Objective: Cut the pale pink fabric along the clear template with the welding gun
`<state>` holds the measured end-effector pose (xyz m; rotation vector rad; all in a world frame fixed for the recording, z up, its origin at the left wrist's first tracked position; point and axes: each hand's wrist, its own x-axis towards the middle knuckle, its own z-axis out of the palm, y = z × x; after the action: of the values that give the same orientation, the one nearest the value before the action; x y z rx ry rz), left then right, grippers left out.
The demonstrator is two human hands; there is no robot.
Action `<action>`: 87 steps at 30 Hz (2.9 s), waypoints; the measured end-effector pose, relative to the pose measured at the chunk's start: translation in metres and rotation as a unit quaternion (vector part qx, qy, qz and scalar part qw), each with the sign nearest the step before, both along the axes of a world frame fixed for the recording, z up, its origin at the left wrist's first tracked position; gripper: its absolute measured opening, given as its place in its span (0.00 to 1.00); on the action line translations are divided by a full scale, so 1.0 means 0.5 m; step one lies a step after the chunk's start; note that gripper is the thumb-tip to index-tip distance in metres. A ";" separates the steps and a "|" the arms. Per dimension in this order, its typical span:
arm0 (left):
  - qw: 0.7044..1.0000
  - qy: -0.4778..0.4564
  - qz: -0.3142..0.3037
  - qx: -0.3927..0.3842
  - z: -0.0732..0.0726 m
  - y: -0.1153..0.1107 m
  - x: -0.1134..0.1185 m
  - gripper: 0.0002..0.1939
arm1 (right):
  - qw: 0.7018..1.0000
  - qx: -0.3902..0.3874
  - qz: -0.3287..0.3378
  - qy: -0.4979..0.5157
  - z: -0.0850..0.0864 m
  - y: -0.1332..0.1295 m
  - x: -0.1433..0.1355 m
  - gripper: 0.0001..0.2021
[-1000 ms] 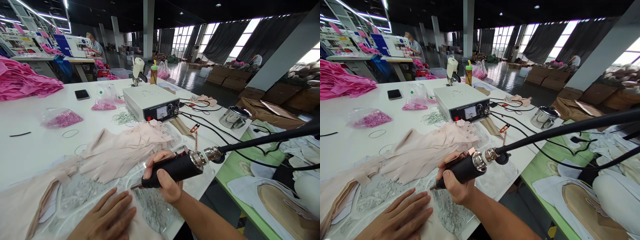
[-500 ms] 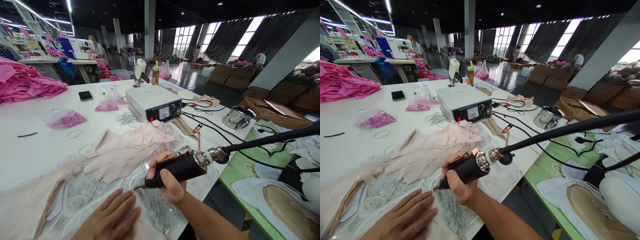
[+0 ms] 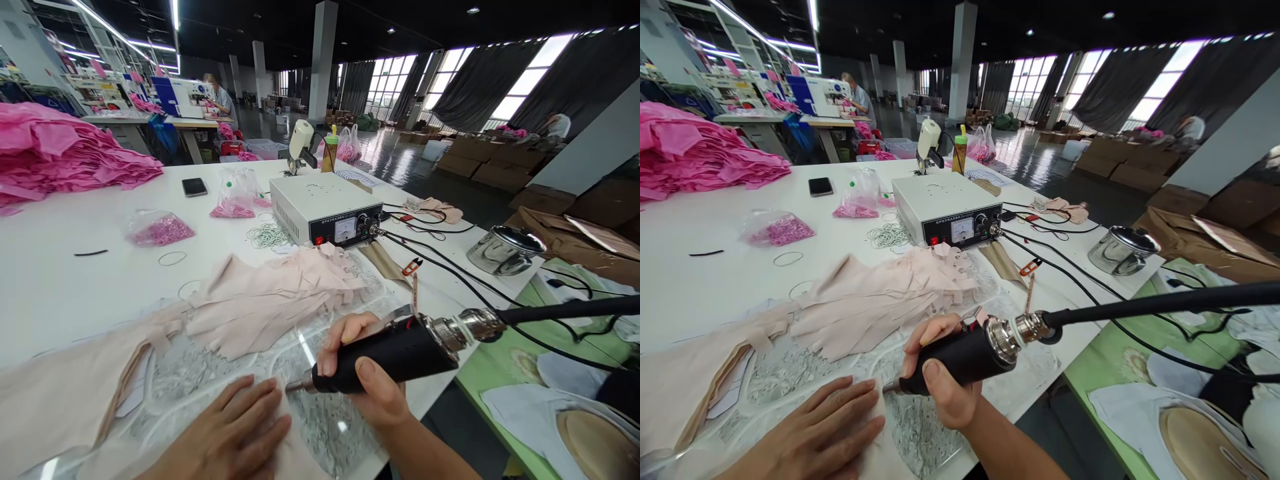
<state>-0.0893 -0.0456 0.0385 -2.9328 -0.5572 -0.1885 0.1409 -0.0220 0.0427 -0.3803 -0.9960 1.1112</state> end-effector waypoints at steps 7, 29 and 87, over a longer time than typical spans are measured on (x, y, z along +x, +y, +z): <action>1.000 0.002 0.002 -0.013 -0.001 -0.004 0.000 0.21 | 0.999 -0.016 0.050 -0.006 0.011 -0.008 0.010 0.08; 1.000 -0.010 0.003 0.029 -0.011 -0.002 -0.006 0.20 | 0.999 -0.028 0.034 0.011 0.014 -0.005 0.030 0.09; 0.994 -0.097 0.039 0.012 -0.009 -0.031 0.007 0.18 | 0.998 0.041 0.008 -0.043 -0.011 -0.007 0.005 0.11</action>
<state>-0.0857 -0.0611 0.0338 -2.8809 -0.6887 -0.4701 0.1433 -0.0255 0.0371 -0.3569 -1.1182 1.0711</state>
